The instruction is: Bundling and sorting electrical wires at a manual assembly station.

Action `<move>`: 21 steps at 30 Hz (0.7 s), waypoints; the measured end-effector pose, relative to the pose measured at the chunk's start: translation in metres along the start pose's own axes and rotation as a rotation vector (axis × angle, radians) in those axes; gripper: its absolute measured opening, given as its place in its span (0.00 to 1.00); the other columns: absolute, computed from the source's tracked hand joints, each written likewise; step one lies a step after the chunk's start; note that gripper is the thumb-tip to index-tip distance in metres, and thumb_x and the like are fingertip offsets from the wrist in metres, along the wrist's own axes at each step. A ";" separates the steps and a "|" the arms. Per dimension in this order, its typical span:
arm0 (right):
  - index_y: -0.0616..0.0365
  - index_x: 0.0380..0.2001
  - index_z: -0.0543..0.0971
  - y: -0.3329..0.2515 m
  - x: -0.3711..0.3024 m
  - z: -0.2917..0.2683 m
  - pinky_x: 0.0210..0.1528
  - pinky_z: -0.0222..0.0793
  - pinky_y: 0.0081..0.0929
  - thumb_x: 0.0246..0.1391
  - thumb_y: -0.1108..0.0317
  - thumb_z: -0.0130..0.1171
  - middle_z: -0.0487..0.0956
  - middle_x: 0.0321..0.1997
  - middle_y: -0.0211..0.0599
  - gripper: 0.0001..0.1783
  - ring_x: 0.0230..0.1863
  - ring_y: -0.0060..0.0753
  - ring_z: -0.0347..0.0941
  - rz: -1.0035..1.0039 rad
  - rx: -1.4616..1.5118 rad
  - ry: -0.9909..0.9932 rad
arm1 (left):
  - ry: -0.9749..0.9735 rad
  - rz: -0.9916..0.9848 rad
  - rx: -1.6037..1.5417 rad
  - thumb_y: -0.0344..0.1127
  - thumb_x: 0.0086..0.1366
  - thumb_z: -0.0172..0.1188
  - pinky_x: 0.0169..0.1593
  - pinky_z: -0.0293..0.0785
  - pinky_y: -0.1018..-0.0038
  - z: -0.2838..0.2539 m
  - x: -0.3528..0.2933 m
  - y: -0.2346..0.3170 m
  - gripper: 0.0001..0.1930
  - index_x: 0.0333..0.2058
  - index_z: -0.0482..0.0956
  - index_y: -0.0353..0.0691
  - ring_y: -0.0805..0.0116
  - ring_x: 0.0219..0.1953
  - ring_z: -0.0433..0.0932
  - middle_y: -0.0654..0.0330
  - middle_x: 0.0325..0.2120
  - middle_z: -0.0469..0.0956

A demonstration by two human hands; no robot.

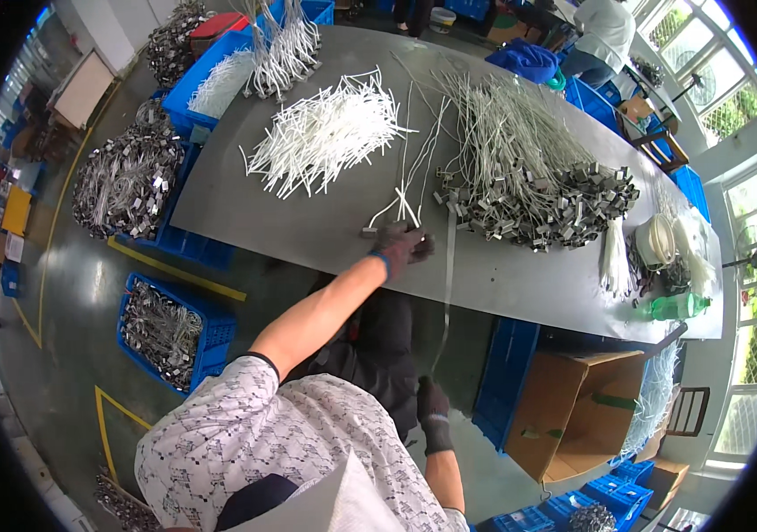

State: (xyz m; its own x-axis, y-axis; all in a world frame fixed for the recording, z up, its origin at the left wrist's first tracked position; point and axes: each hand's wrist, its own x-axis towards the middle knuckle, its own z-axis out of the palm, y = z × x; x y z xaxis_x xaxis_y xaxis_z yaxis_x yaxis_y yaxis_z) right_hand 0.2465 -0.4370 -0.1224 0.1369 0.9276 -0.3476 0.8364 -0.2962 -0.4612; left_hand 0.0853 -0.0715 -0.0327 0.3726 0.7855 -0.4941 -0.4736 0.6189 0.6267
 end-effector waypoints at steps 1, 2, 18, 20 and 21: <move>0.50 0.43 0.81 -0.009 0.016 -0.008 0.42 0.75 0.50 0.57 0.67 0.53 0.83 0.40 0.51 0.12 0.44 0.59 0.80 -0.003 0.013 -0.001 | 0.051 0.143 0.004 0.37 0.68 0.62 0.36 0.84 0.65 0.015 -0.002 0.001 0.07 0.36 0.77 0.40 0.66 0.31 0.84 0.60 0.31 0.82; 0.50 0.43 0.81 -0.016 0.029 -0.013 0.45 0.75 0.50 0.57 0.64 0.54 0.82 0.41 0.51 0.12 0.45 0.59 0.79 0.037 -0.062 -0.038 | 0.054 0.151 0.008 0.37 0.68 0.62 0.36 0.84 0.65 0.026 -0.005 0.007 0.07 0.36 0.77 0.40 0.66 0.31 0.84 0.60 0.31 0.82; 0.50 0.41 0.84 0.012 0.007 -0.003 0.45 0.76 0.47 0.54 0.65 0.55 0.84 0.40 0.49 0.13 0.44 0.57 0.80 0.079 -0.211 -0.182 | -0.119 0.347 0.781 0.37 0.68 0.62 0.34 0.79 0.77 0.007 -0.038 0.063 0.11 0.38 0.83 0.33 0.77 0.29 0.81 0.60 0.28 0.83; 0.52 0.42 0.82 -0.011 0.021 -0.023 0.44 0.76 0.46 0.56 0.65 0.55 0.83 0.41 0.49 0.12 0.45 0.56 0.80 -0.045 -0.125 -0.099 | -0.060 0.377 0.710 0.37 0.68 0.63 0.35 0.80 0.77 0.008 -0.032 0.057 0.11 0.37 0.83 0.33 0.77 0.28 0.81 0.60 0.28 0.83; 0.53 0.42 0.81 -0.025 0.029 -0.039 0.44 0.75 0.44 0.58 0.64 0.55 0.83 0.41 0.48 0.11 0.45 0.56 0.80 -0.076 -0.111 -0.079 | 0.007 0.425 0.659 0.38 0.68 0.64 0.36 0.80 0.76 0.012 -0.030 0.050 0.12 0.37 0.83 0.33 0.77 0.28 0.81 0.61 0.28 0.83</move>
State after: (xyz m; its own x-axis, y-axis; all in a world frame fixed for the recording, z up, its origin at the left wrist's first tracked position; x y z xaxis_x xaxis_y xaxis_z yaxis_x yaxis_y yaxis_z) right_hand 0.2501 -0.3939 -0.0892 0.0325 0.9245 -0.3799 0.8968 -0.1948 -0.3973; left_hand 0.0601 -0.0646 0.0206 0.2597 0.9563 -0.1341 -0.0020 0.1394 0.9902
